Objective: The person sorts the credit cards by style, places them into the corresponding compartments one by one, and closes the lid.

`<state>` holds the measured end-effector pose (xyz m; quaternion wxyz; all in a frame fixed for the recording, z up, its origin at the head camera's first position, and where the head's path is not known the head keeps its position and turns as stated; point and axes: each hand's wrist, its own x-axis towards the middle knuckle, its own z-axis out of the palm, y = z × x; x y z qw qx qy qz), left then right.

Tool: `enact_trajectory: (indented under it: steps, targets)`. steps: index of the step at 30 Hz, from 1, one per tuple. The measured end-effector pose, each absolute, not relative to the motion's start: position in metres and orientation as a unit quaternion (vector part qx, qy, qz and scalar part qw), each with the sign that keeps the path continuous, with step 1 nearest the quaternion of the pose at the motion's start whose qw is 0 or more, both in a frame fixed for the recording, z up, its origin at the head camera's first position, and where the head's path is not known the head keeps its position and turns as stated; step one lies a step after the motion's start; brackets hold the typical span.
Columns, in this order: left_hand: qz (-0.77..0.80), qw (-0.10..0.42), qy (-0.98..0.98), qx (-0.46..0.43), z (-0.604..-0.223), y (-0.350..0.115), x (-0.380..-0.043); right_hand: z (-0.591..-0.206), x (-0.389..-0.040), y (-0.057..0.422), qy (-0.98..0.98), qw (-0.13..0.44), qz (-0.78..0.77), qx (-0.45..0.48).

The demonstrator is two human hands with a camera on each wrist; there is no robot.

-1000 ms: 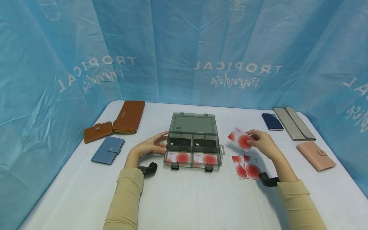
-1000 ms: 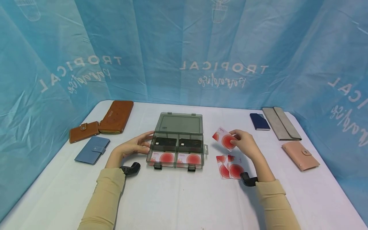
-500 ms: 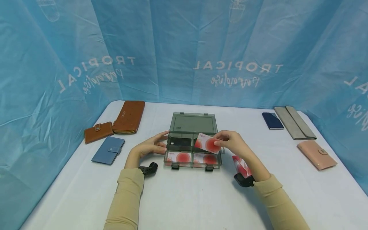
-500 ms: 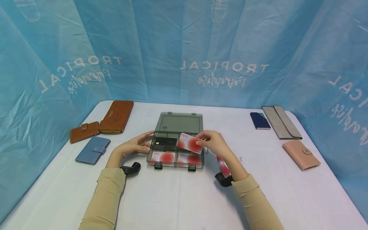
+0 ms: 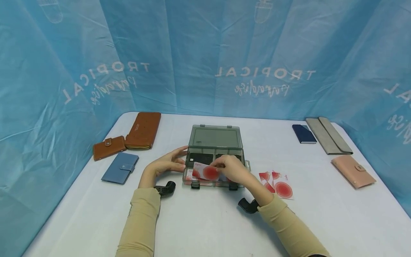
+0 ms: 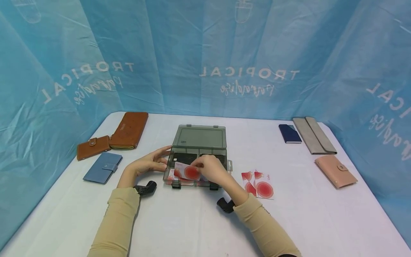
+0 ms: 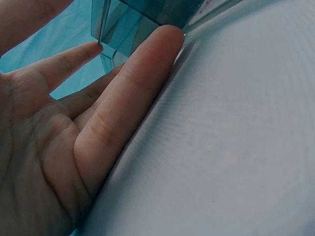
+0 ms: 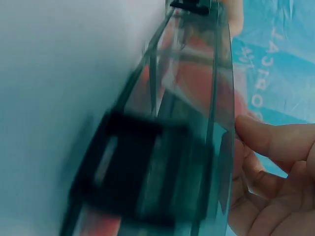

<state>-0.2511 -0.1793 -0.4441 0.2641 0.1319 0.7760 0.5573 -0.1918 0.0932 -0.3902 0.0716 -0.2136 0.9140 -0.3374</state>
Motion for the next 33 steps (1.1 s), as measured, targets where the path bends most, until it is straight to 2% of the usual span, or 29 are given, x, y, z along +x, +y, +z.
enact_trajectory:
  steps: [10, 18, 23, 33]
  targets:
    - [0.563, 0.269, 0.770, 0.130, -0.447, -0.180, -0.252, -0.398, -0.188, 0.074, 0.929, 0.050, -0.269, -0.248]
    - [0.565, 0.273, 0.769, 0.126, -0.445, -0.180, -0.252, -0.401, -0.189, 0.074, 0.936, 0.137, -0.215, -0.244]
    - [0.566, 0.272, 0.768, 0.128, -0.444, -0.181, -0.251, -0.403, -0.192, 0.076, 0.929, 0.162, -0.221, -0.250]
    - [0.570, 0.271, 0.765, 0.128, -0.444, -0.180, -0.252, -0.390, -0.191, 0.115, 0.888, 0.125, -0.351, -0.269]
